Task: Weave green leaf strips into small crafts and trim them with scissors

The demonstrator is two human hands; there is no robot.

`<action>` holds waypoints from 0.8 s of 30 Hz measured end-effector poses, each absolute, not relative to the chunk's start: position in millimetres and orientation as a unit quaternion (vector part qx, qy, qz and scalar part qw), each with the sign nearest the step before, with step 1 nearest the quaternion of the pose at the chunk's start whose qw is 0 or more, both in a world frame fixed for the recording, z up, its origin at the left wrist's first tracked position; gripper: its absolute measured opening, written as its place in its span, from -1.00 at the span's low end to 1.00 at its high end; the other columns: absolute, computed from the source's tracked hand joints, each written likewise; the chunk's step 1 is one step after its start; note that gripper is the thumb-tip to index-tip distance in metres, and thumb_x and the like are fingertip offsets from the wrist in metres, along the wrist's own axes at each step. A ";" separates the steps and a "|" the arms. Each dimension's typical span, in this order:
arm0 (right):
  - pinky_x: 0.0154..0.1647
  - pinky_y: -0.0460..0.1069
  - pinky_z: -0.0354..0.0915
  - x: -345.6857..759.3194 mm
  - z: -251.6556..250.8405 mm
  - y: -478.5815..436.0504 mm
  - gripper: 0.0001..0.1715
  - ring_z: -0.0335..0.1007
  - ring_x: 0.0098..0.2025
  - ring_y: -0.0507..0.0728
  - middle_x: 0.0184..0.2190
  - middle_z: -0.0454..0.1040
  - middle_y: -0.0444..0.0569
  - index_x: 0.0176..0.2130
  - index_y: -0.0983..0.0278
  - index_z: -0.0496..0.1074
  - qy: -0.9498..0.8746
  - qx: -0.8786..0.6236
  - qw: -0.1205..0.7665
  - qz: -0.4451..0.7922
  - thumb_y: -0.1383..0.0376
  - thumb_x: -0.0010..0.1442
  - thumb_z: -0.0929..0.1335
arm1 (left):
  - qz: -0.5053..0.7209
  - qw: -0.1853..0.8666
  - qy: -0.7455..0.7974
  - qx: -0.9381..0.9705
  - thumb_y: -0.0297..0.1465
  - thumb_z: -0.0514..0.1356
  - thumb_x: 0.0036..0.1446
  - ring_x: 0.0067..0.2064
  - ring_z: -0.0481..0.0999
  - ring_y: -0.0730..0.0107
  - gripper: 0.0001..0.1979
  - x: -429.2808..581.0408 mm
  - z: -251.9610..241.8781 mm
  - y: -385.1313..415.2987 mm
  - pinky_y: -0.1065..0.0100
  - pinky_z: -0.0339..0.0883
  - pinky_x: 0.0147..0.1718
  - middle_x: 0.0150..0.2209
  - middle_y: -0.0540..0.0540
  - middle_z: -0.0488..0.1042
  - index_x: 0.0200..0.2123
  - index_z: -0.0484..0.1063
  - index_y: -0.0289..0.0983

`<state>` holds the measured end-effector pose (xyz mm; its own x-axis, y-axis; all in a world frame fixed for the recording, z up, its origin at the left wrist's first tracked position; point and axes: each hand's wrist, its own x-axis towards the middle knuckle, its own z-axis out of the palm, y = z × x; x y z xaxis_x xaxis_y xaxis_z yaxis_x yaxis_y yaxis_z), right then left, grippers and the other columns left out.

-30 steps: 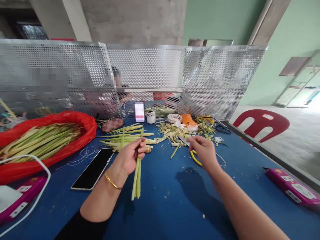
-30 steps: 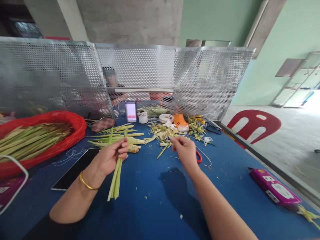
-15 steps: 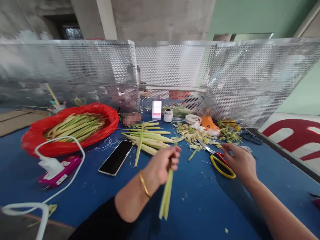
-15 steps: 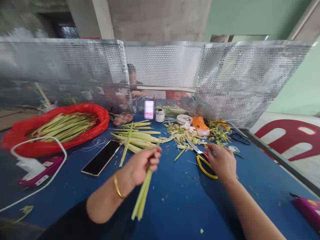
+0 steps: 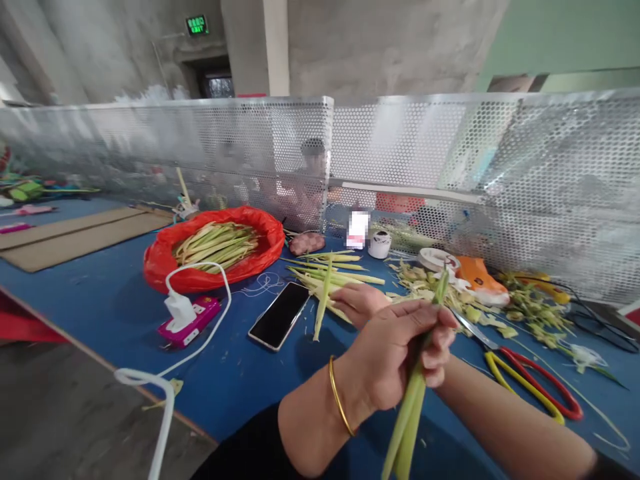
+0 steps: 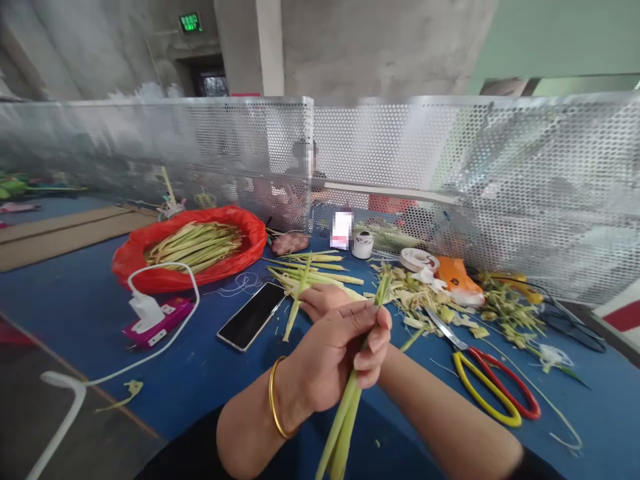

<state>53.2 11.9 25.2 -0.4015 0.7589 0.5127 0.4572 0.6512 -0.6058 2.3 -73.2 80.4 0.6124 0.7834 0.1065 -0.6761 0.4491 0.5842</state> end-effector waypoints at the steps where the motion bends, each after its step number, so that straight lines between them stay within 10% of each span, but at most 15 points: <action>1: -0.09 0.08 0.38 27.5 26.2 20.8 -0.65 0.40 -0.10 0.13 0.00 0.38 0.01 -0.01 0.28 0.38 -0.836 -0.355 0.365 0.206 0.16 0.28 0.28 | 0.442 0.842 0.075 0.299 -0.35 0.25 0.03 -0.65 0.16 0.63 -0.85 -2.1 83.0 -72.8 0.54 0.10 -0.73 -0.55 0.07 0.23 -0.40 0.39 -0.32; 6: -0.03 0.08 0.30 -78.7 27.4 63.8 -0.90 0.42 -0.11 0.20 -0.25 0.52 0.01 -0.28 0.30 0.52 -0.887 -0.340 0.237 0.205 0.33 0.15 0.41 | 0.503 0.820 0.037 0.269 -0.34 0.24 0.06 -0.61 0.25 0.59 -0.85 -28.0 94.1 -64.9 0.51 0.26 -0.63 -0.55 0.06 0.26 -0.40 0.39 -0.31; 11: -0.10 0.13 0.37 -139.3 15.2 93.8 -0.65 0.39 -0.07 0.16 0.02 0.37 0.04 0.04 0.27 0.33 -0.862 -0.400 0.210 0.229 0.22 0.27 0.31 | 0.519 0.830 0.029 0.203 -0.39 0.27 0.03 -0.60 0.23 0.63 -0.87 -41.1 92.5 -52.6 0.54 0.17 -0.61 -0.54 0.09 0.23 -0.39 0.38 -0.32; 24: -0.10 0.14 0.37 -156.7 -14.5 110.7 -0.63 0.39 -0.06 0.18 0.00 0.38 0.03 0.04 0.29 0.33 -0.775 -0.473 0.266 0.324 0.22 0.26 0.32 | 0.498 0.850 0.059 0.160 -0.42 0.25 0.03 -0.61 0.19 0.64 -0.90 -39.9 90.1 -46.6 0.53 0.11 -0.61 -0.55 0.09 0.20 -0.42 0.38 -0.32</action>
